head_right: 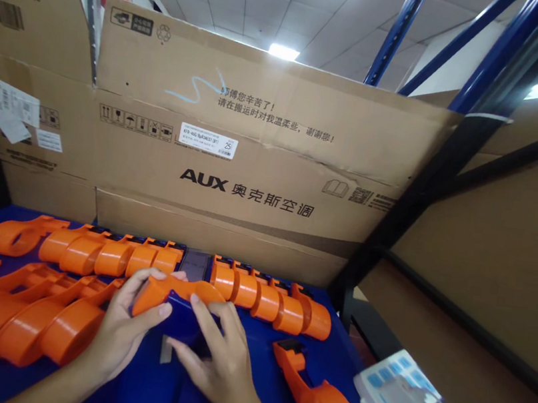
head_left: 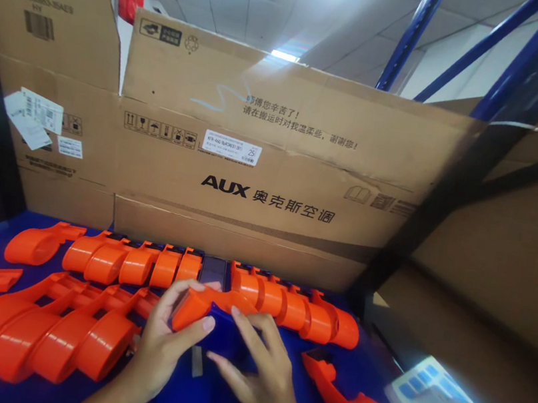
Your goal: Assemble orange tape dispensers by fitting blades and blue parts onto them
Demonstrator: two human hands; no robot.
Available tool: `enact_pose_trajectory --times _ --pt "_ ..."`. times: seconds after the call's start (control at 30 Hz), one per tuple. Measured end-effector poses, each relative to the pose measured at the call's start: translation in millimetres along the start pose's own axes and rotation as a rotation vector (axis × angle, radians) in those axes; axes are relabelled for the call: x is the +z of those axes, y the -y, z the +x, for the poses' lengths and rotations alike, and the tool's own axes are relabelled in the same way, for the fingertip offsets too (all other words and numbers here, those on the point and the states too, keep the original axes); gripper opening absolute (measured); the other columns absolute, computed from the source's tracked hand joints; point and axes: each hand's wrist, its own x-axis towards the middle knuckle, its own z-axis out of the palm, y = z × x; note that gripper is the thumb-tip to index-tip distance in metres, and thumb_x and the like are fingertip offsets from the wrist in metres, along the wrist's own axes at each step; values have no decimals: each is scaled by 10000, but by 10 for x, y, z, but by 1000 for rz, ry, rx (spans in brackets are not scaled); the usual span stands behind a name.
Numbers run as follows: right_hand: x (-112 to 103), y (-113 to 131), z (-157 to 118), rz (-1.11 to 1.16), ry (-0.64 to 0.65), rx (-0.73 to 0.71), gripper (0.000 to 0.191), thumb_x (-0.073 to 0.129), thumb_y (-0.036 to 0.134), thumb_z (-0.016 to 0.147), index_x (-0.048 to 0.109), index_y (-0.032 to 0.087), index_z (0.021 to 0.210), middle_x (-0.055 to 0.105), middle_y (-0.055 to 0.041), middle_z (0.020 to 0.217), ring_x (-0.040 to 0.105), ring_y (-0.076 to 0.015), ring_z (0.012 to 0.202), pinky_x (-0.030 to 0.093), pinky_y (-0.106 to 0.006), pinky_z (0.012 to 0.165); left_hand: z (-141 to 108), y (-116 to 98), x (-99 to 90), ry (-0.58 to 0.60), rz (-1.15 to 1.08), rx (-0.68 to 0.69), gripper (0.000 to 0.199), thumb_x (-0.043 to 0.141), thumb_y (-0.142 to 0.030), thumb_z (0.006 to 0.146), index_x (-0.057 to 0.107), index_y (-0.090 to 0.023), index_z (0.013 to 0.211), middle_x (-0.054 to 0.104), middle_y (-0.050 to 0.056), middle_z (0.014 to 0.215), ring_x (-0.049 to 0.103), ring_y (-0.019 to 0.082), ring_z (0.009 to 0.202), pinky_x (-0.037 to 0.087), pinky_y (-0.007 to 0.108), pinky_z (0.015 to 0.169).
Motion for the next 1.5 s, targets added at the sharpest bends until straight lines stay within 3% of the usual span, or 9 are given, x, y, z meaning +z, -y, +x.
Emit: enact_pose_trajectory --times 0.53,0.7,0.8,0.87,1.0,1.17,1.33,1.43,1.5 --pt "-28 37 18 27 -14 24 761 798 298 869 459 275 1550 688 -120 1152 709 -289 1006 627 -423 866 -11 -44 15 -7 28 -5 502 851 -267 773 609 -275 1213 702 111 1362 626 326 1300 442 466 1140" --pt "-37 15 -21 149 -118 183 661 719 458 913 511 227 1496 670 -151 1282 690 -334 1140 592 -466 972 -56 -101 73 185 2 47 740 836 -311 791 519 -308 1459 550 125 1544 473 361 1442 373 488 1197" --pt "42 -96 -141 320 -228 320 627 440 594 1024 481 199 1509 613 -173 1425 613 -362 1303 550 -524 1048 -108 -86 97 325 145 81 826 830 -303 808 445 -328 1537 439 108 1628 362 370 1508 280 517 1245" --pt "105 -172 -216 400 -256 420 605 236 549 1080 436 225 1550 591 -148 1476 572 -323 1367 560 -513 1049 -148 -66 103 382 209 75 915 811 -294 833 318 -346 1602 377 101 1663 322 363 1529 252 532 1256" --pt "156 -228 -253 427 -71 504 599 121 472 1094 315 267 1622 635 -98 1443 466 -241 1465 577 -486 1047 -225 -68 87 474 290 40 876 692 -316 938 173 -358 1642 283 78 1707 269 339 1553 243 524 1263" --pt "115 -177 -179 299 -44 433 602 309 543 1065 311 311 1621 641 -93 1441 583 -281 1362 598 -489 1011 -223 -123 97 417 301 54 799 618 -312 983 170 -328 1644 315 95 1693 318 330 1535 256 513 1261" --pt "119 -176 -175 465 16 492 616 179 556 1074 382 300 1595 622 -114 1456 581 -268 1358 585 -496 1004 -195 -185 150 371 291 7 856 757 -304 883 295 -286 1603 516 137 1564 497 362 1422 413 514 1179" --pt "132 -207 -186 587 -1 558 686 99 593 1058 416 273 1575 567 -124 1503 557 -269 1369 581 -470 985 -181 -332 71 264 285 -26 747 793 -351 838 471 -292 1509 643 116 1433 602 369 1314 500 496 1102" --pt "128 -228 -163 609 -58 574 751 60 643 1032 481 262 1524 578 -121 1471 563 -283 1331 558 -457 990 -126 -556 -90 75 274 -5 681 850 -371 762 604 -315 1395 727 93 1300 690 368 1181 568 466 1014"
